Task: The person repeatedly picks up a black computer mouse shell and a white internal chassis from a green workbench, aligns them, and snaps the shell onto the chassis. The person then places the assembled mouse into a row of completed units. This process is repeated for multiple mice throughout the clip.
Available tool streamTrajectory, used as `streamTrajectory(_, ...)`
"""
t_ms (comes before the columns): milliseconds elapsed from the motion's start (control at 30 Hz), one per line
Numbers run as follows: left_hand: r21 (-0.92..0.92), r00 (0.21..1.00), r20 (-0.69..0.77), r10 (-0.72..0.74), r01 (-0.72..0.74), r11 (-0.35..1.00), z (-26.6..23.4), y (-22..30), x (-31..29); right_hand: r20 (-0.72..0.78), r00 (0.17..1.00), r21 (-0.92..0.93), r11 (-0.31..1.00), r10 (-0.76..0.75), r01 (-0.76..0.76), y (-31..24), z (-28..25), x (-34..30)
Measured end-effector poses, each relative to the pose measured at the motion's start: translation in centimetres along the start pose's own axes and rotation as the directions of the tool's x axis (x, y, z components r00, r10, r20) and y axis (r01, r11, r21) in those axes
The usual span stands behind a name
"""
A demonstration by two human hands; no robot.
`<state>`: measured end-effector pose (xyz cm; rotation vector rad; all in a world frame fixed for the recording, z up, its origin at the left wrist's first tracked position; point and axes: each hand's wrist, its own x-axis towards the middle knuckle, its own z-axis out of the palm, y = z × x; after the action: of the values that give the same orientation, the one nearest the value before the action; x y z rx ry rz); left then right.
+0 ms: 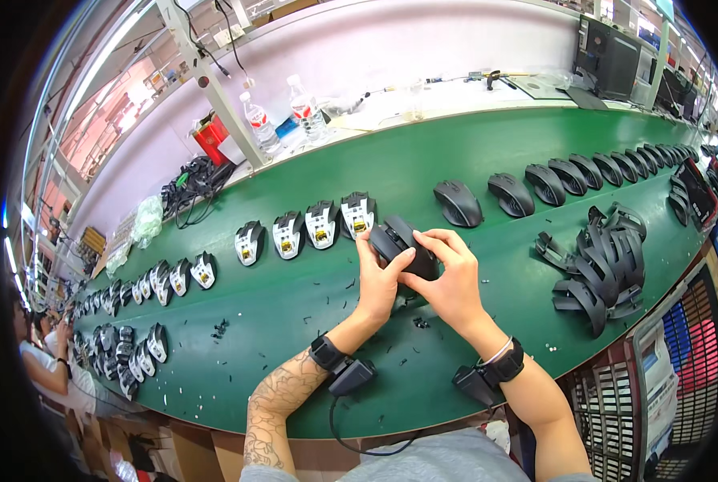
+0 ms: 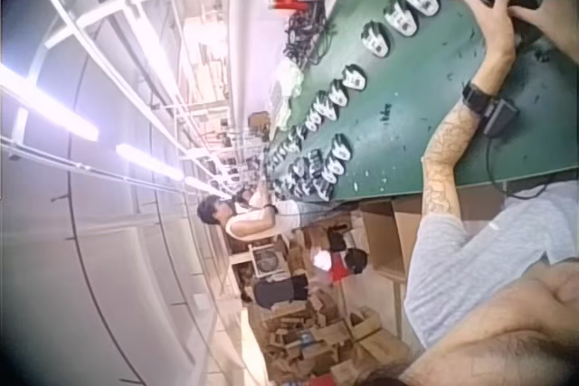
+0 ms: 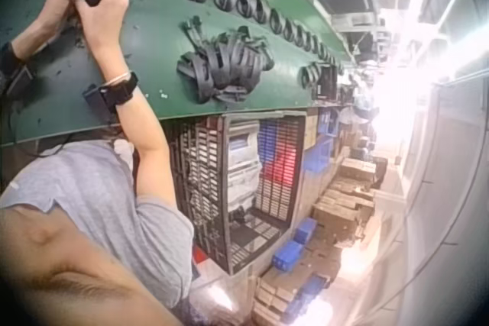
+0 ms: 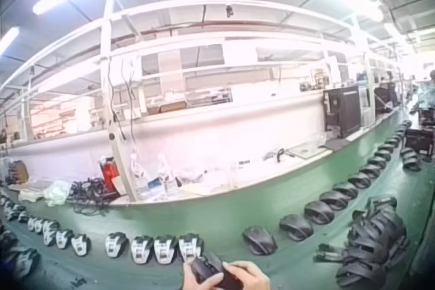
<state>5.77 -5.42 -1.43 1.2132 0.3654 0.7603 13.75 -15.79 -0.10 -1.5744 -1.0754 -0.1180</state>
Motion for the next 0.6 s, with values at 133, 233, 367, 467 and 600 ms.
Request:
streamTrajectory(133, -0.025, 0.998, -0.007, -0.057, 0.057, 0.998, -0.3, 0.0, 0.3, 0.052, 0.998, 0.026, 0.999, 0.023, -0.024, 0.0, -0.4, 0.2)
streamTrajectory(233, 0.004, 0.999, 0.008, -0.042, 0.042, 0.999, -0.3, -0.2, 0.2, 0.044, 0.998, -0.017, 0.999, 0.047, -0.046, 0.2, -0.1, 0.0)
streamTrajectory(367, 0.005, 1.0, -0.02, -0.017, 0.017, 1.0, -0.5, 0.2, 0.4, -0.001, 0.998, -0.17, 0.984, -0.057, 0.056, 0.3, 0.2, -0.2)
streamTrajectory(467, -0.037, 0.996, -0.079, 0.043, -0.046, 0.998, -1.0, 1.2, 1.2, -0.023, 0.994, -0.005, 0.994, 0.108, -0.108, 0.3, 0.3, 0.2)
streamTrajectory(600, -0.204, 0.997, -0.061, -0.038, 0.025, 0.979, -0.7, 3.3, 1.3, 0.302, 0.808, 0.473, 0.656, 0.506, -0.588, 3.8, 1.0, -0.1)
